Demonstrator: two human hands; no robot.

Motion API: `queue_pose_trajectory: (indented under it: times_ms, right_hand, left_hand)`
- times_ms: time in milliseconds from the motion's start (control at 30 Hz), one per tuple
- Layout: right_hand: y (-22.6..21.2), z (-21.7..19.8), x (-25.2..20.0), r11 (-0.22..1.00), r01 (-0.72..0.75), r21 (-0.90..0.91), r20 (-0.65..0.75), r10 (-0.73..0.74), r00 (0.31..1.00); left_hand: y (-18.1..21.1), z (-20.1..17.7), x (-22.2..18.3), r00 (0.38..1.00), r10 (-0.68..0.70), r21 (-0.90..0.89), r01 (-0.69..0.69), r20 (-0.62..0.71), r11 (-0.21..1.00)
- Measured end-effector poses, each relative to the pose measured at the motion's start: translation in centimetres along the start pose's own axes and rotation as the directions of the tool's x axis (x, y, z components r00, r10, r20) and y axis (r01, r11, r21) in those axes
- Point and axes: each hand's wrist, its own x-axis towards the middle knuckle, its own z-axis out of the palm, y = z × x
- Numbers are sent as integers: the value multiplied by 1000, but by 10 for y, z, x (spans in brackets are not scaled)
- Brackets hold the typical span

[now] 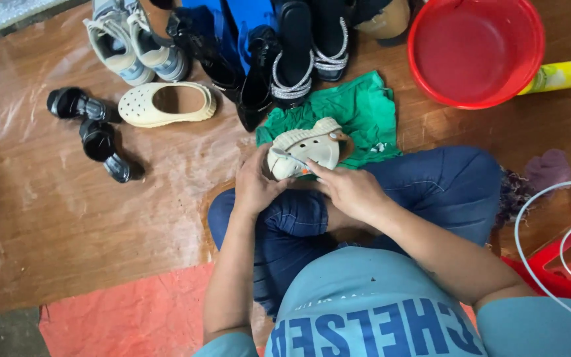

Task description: Cleaning white clogs using a toothbrush, soapy water, and a cloth while sitting on the floor.

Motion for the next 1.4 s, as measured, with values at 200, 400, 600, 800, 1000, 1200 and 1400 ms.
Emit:
queue_pose_trajectory:
  times_ms: [200, 400, 600, 800, 1000, 1200, 1400]
  right_hand:
    - [7, 5, 2, 998, -58, 24, 57, 56, 997]
    - [-1, 9, 8, 999, -37, 4, 4, 37, 999]
    - [17, 12, -30, 985, -118, 126, 66, 110, 992]
    - [4, -10, -19, 985, -95, 144, -18, 98, 995]
    - [66, 26, 15, 989, -130, 65, -20, 132, 991]
    - [36, -2, 1, 968, -188, 167, 7, 189, 982]
    - [74, 14, 22, 980, -194, 35, 26, 193, 981]
  left_hand:
    - [-6, 8, 0, 997, -65, 99, 60, 44, 993]
    - [4, 3, -4, 996, -74, 132, 68, 43, 989]
    - [7, 3, -2, 994, -94, 127, 86, 52, 988]
    - [15, 0, -1, 994, -87, 90, 81, 69, 993]
    - [9, -4, 0, 984, -144, 92, 134, 101, 987]
    - [-1, 0, 3, 985, -139, 88, 130, 100, 988]
    - [11, -5, 1, 989, -125, 92, 118, 77, 989]
